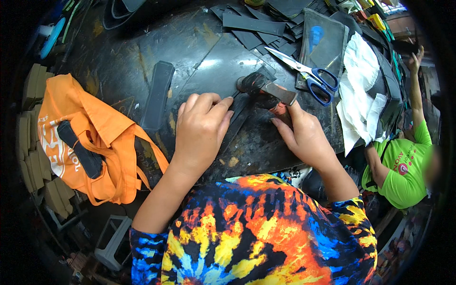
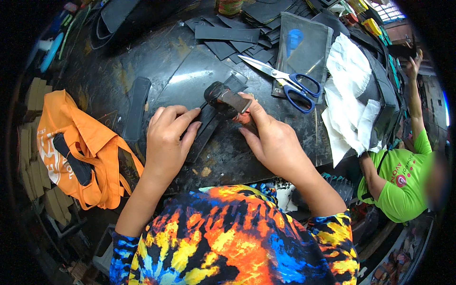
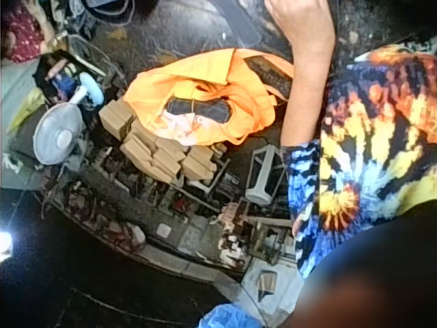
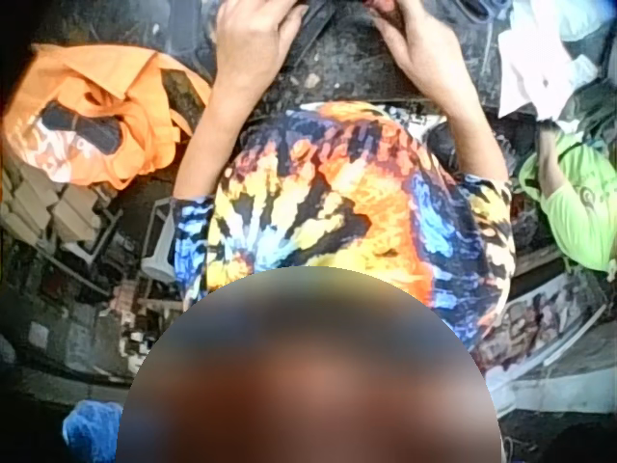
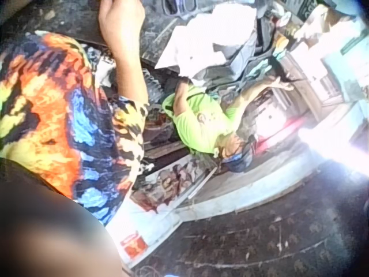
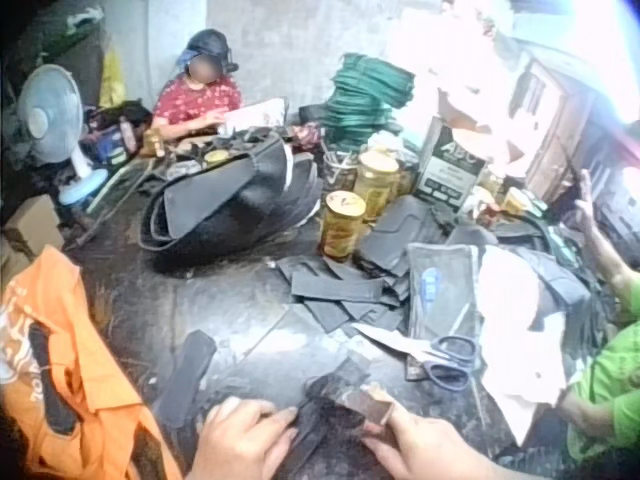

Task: The person uses a hammer to repeatedly strike and shape small black leather pieces on a workbench. They handle the pieces one at a time, occasionally inspecting edges and repositioning them. A jar of yellow paste is opened and set aside, but its use is not shown.

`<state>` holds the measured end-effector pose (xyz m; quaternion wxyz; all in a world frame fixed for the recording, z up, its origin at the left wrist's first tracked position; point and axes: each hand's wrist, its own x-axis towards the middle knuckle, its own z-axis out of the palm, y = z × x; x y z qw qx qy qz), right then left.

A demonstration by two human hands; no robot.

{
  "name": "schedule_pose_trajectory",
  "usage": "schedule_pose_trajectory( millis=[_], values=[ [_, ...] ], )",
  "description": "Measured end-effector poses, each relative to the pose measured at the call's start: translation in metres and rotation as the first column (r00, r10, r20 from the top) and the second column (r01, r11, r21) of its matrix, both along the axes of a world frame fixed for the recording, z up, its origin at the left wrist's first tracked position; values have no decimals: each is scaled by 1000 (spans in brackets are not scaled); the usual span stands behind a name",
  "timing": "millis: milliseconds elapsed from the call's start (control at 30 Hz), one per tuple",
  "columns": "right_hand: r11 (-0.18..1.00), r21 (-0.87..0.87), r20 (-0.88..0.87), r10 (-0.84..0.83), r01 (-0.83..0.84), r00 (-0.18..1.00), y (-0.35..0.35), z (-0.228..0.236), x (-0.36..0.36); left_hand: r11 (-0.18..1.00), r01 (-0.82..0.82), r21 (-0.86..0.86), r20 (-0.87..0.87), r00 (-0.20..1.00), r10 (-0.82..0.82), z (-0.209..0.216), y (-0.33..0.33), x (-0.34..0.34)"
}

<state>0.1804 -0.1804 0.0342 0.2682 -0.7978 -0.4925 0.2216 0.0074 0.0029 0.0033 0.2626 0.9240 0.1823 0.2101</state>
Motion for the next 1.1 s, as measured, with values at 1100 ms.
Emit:
schedule_pose_trajectory(
  millis=[1100],
  values=[
    [997, 3, -30, 82, -82, 996, 5, -2, -13, 995, -90, -45, -11, 996, 90, 2, -1, -18]
  ],
)
